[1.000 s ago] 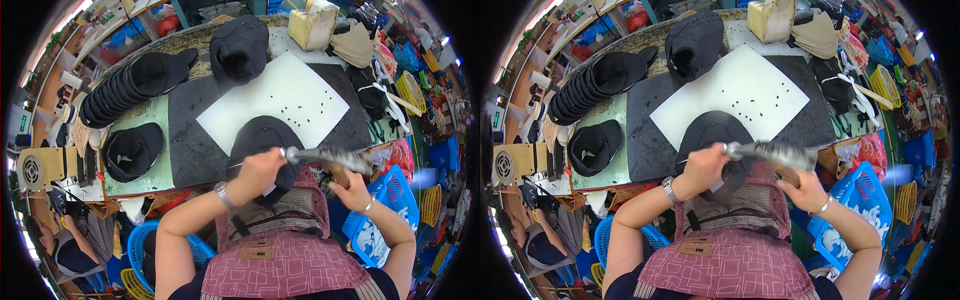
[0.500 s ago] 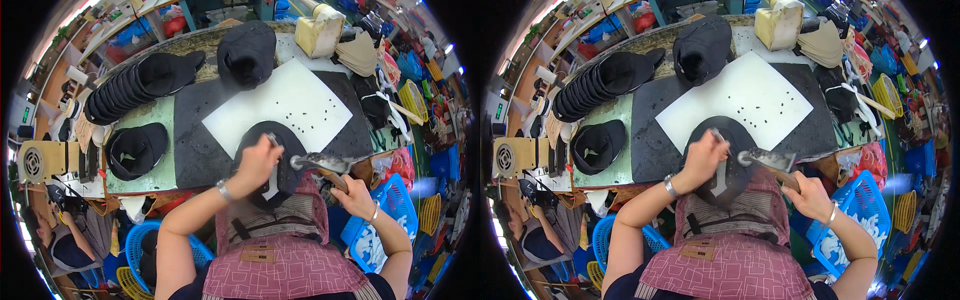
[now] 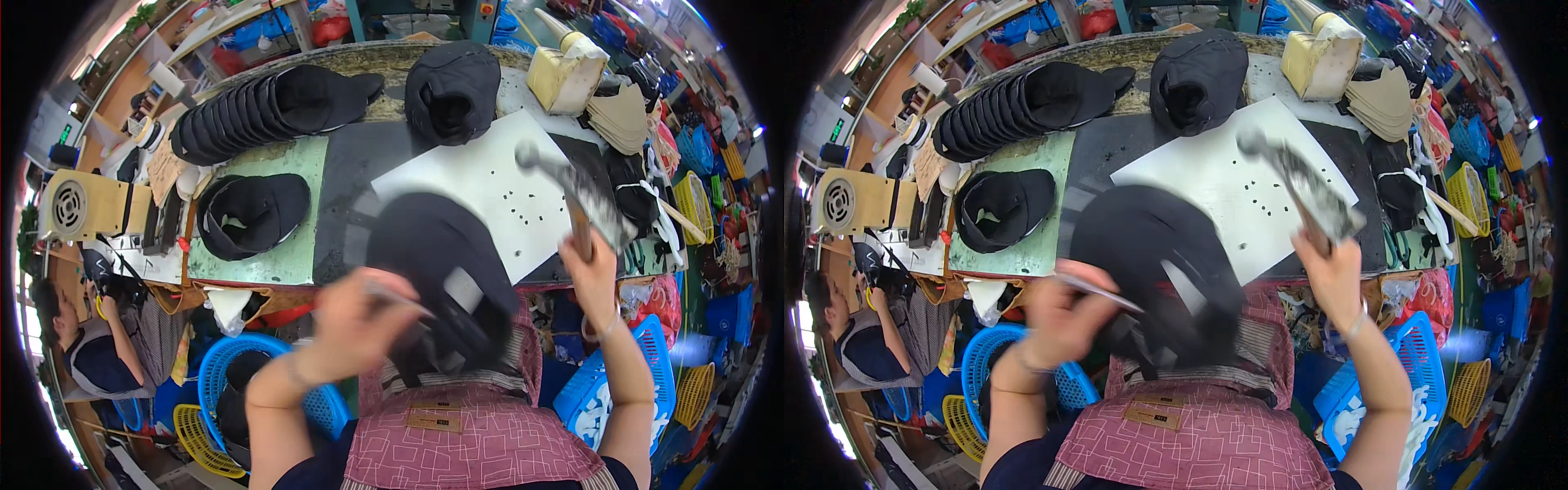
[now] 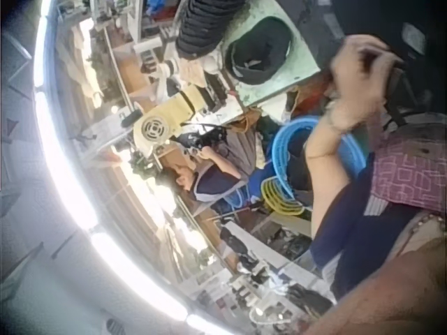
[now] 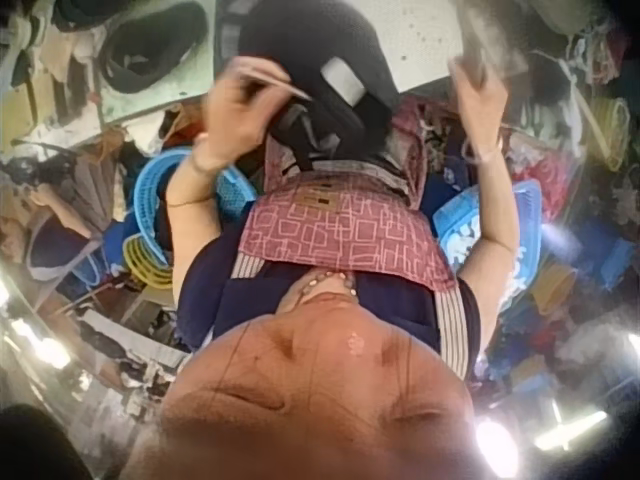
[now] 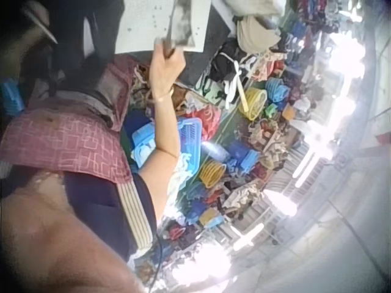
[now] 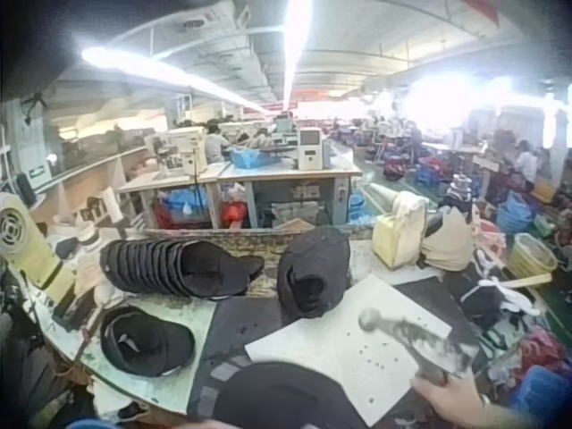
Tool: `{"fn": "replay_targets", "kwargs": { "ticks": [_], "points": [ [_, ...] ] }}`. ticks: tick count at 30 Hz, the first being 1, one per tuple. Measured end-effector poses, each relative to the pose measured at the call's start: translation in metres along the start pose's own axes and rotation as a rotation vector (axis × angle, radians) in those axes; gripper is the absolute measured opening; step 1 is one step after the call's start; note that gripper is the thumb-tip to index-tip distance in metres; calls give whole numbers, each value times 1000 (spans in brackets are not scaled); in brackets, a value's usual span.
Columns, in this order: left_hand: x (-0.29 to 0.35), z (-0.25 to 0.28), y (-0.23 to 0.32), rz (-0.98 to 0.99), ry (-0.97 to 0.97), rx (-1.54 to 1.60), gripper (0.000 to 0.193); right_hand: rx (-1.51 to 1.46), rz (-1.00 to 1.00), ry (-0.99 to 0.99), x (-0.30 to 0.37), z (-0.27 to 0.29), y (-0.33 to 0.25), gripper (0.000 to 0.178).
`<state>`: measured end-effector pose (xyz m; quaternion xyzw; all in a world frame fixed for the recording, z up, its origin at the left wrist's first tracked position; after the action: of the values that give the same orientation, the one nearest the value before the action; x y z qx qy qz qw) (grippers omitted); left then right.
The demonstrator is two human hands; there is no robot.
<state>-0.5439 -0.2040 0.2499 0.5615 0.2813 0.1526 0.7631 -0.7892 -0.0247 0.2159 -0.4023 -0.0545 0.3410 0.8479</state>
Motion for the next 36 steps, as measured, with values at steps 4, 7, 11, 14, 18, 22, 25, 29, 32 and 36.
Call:
{"fn": "replay_targets", "kwargs": {
  "ticks": [4, 7, 11, 14, 18, 22, 25, 29, 32, 36],
  "points": [
    [-27, 67, 25, -388, 67, -910, 16, 60, 238, 50, -87, -42, -50, 33],
    [-43, 114, -64, -263, -158, -1389, 14, 337, 510, 357, -134, -68, -95, 32],
    [-42, 117, -95, -406, -112, -1393, 16, 646, 562, 301, -187, -99, -102, 18],
    [-50, 78, -68, -270, 30, -704, 16, 790, 665, 372, -177, -88, -109, 11],
    [-67, 22, -105, 372, -13, 969, 15, 609, 704, 453, -82, -21, -133, 12],
    [-78, -17, -107, 391, -169, 1326, 14, 656, 734, 71, 23, -7, -116, 37],
    [-79, -44, -115, 417, -328, 442, 13, 447, 575, -214, 56, -12, -77, 30],
    [-96, -71, -118, 106, -446, -47, 13, 209, 446, -327, 38, -29, -41, 24],
    [-93, -57, -75, -589, -80, -469, 15, 206, 214, -407, 25, -42, -7, 25],
    [-52, -63, -102, 487, -228, 617, 13, 174, 133, -480, 20, -46, 8, 28]
  ]
}}
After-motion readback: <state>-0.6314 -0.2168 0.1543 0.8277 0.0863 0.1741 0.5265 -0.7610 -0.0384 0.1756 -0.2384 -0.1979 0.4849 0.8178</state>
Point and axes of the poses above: each hand's wrist, its own x-axis away from the middle knuckle, its own z-axis out of the back of the hand, y = z × x, the point moved 7 cm from there along -x, towards the middle knuckle, and after that the axes turned 6 degrees about x, right-handed, at the moved point
